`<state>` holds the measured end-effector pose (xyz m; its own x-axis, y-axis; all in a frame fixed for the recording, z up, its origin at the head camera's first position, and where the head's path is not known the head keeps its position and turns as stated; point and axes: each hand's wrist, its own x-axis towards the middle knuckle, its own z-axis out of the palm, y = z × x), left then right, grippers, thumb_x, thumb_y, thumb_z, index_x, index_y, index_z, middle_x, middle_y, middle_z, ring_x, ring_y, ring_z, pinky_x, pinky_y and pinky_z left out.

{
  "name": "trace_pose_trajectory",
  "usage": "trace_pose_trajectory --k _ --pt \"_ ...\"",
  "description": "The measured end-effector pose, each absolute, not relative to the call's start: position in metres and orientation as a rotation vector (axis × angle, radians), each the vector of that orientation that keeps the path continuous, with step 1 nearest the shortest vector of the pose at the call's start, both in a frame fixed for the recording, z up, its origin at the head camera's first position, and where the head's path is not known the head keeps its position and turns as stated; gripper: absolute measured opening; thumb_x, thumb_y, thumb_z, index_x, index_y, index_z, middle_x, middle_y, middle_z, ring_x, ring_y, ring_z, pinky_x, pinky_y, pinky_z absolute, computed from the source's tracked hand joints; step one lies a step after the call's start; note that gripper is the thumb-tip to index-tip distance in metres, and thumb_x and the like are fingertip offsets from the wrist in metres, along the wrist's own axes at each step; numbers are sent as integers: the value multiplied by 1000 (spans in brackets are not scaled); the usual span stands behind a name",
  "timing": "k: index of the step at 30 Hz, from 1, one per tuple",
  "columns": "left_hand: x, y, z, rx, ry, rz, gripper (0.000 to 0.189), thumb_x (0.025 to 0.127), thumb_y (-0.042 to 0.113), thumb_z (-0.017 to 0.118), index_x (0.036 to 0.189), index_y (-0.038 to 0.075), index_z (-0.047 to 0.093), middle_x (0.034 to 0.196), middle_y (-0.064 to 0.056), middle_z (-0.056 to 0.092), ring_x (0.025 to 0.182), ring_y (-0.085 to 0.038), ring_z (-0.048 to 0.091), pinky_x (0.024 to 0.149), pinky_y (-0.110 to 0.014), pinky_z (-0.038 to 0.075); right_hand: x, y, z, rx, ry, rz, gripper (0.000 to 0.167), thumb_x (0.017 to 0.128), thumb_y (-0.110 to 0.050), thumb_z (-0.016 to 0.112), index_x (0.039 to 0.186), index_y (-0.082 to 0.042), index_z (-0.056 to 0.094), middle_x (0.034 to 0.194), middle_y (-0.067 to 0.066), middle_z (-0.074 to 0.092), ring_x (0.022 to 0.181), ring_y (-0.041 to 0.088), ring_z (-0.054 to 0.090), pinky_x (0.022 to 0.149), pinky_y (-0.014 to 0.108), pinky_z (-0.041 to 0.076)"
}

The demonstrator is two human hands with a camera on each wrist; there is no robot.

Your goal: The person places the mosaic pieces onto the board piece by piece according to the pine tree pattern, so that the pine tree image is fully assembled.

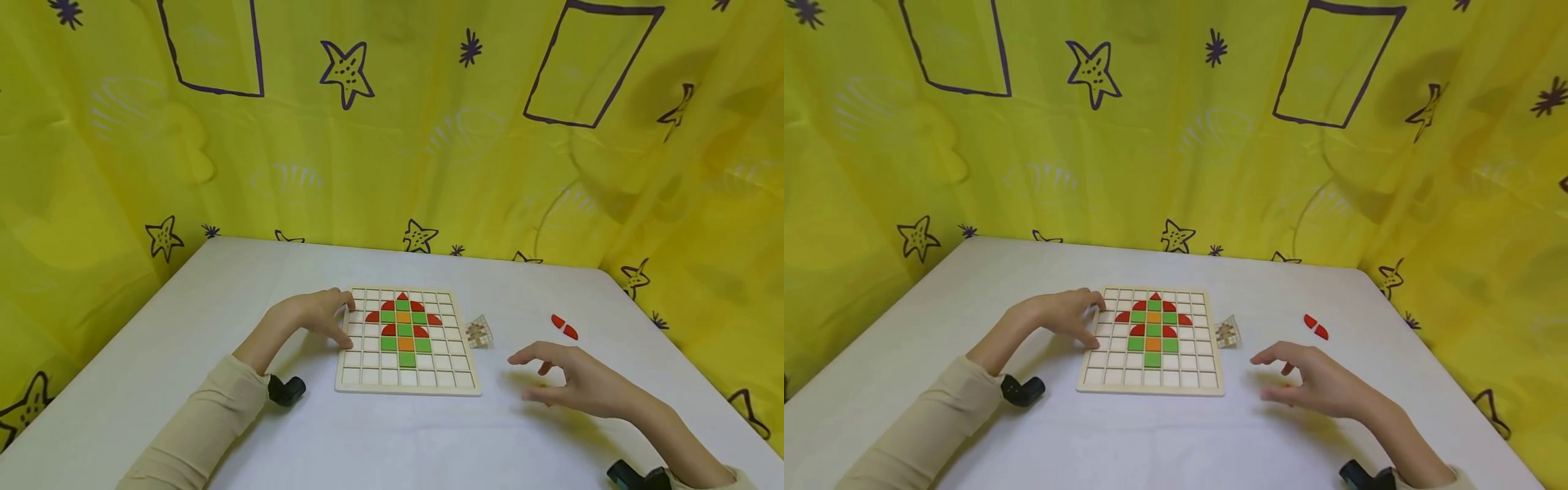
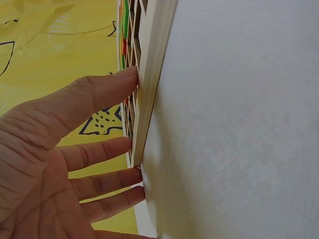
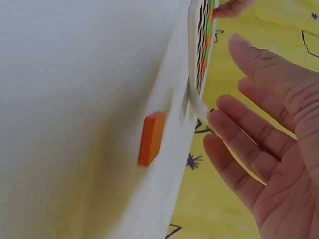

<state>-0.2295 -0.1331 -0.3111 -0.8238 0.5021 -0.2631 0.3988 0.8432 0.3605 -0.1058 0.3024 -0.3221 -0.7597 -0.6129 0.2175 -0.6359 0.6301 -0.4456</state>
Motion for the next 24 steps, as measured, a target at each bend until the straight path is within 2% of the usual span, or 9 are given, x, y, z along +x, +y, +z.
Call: trace_pose_trajectory --k 11,19,24 --pt "-228 -133 -311 686 2670 403 63 80 36 86 130 11 55 126 -10 57 111 -24 53 103 -46 46 -99 333 -337 1049 -2842 814 42 89 -30 81 126 -18 66 120 -3 71 93 8 65 81 25 54" --pt "-230 -134 -313 686 2671 413 64 80 36 86 130 11 55 127 -9 57 111 -24 53 103 -47 46 -100 343 -340 1057 -2910 927 37 93 -17 77 128 -16 66 122 -1 71 91 11 67 80 24 55" --pt "-232 -134 -313 682 2672 411 65 80 36 86 131 11 55 131 -11 56 115 -26 53 105 -49 45 -104 344 -343 1094 -2847 888 33 91 -13 79 122 -15 69 117 -1 73 94 9 65 78 24 55"
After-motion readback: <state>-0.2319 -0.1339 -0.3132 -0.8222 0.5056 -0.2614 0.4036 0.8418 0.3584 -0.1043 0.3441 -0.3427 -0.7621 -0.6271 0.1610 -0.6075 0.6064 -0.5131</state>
